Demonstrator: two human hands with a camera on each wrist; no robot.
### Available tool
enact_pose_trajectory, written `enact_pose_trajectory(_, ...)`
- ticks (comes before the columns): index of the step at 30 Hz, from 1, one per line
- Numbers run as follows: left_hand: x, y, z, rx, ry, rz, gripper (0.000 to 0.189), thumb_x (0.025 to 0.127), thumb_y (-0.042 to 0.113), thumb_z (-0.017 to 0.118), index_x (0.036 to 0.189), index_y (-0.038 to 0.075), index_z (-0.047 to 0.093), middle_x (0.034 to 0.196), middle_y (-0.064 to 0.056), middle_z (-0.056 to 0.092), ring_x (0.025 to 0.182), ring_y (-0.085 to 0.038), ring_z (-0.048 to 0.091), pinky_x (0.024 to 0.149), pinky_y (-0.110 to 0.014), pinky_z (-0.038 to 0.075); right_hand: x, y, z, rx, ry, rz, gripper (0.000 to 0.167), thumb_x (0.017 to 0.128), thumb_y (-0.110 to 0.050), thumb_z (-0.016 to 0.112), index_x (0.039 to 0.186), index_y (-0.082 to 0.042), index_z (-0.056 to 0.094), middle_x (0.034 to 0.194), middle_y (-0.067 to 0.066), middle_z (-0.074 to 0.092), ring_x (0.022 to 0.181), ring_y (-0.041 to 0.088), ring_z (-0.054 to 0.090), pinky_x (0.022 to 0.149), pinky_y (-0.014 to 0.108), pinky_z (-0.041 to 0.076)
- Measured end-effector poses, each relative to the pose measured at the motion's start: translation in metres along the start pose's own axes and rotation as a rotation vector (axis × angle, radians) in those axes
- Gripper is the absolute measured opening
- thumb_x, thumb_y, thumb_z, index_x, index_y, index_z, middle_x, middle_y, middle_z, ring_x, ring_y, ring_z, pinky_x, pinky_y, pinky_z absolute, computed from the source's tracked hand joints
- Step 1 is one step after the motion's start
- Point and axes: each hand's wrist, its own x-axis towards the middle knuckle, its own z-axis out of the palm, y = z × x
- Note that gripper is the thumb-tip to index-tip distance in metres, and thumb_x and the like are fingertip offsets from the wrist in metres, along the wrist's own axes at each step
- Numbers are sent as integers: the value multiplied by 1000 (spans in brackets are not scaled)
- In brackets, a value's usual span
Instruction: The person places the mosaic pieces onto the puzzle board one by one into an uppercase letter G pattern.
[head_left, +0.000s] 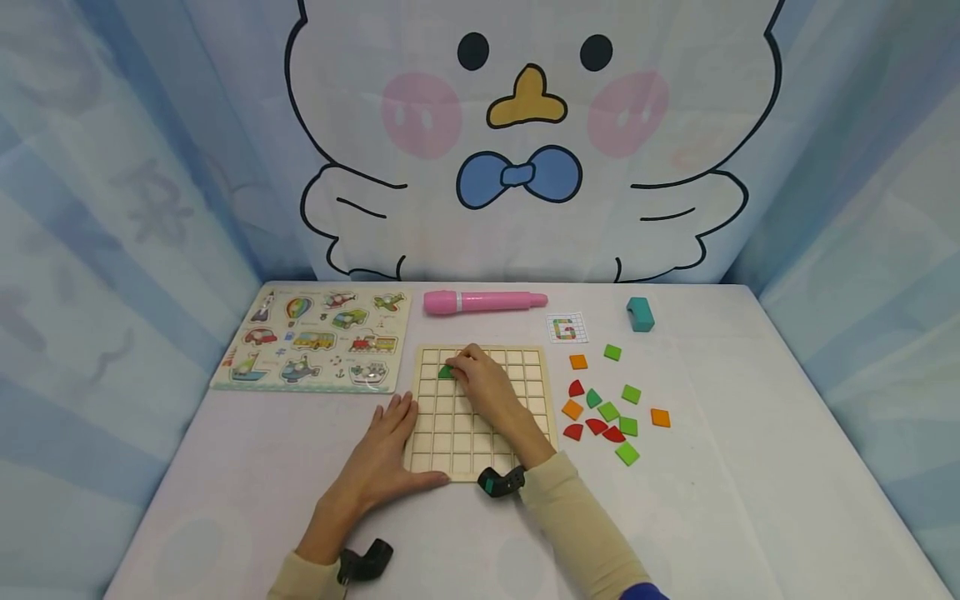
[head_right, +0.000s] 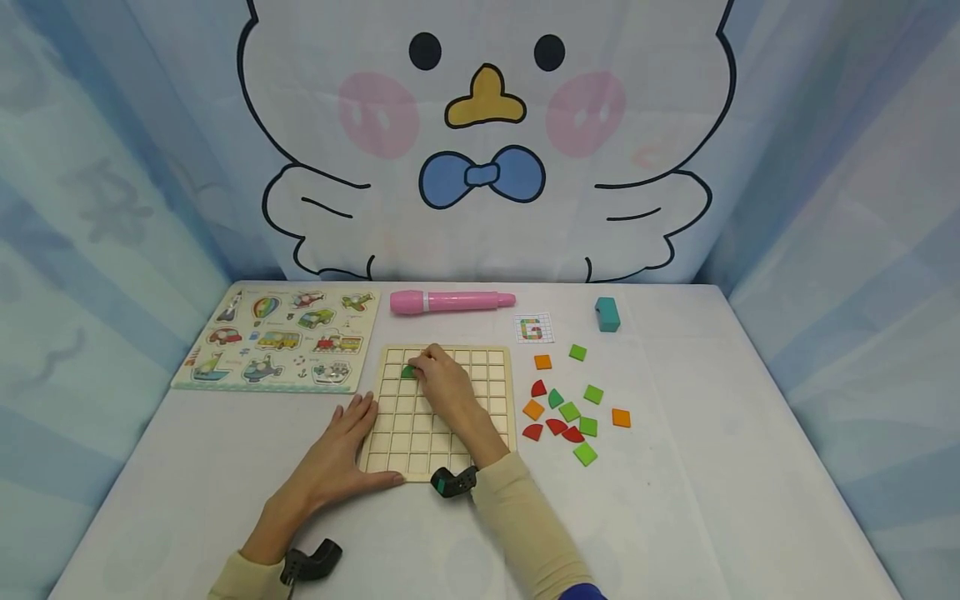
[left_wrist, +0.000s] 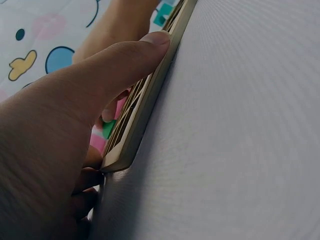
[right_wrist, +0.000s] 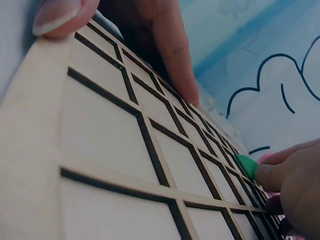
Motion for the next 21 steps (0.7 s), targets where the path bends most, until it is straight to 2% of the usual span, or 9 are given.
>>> enact_pose_trajectory(5,0,0,0,1,8,5,122,71,75,72,155,-2,30,166,-18,23,156,-34,16,128,-52,15,0,0,1,-33,-11,-4,23,100,-16,61,117,-8,74,113,5,63,100,17,66,83,32,59)
enact_pose_trajectory(21,0,-1,2,-8,10,-1,122,71,75,73,155,-1,30,166,-17,23,156,-33,16,129,-50,14,-1,-1,-4,6,-6,-26,20,101,-14,61,114,-7,74,110,4,65,98,16,67,85,30,58)
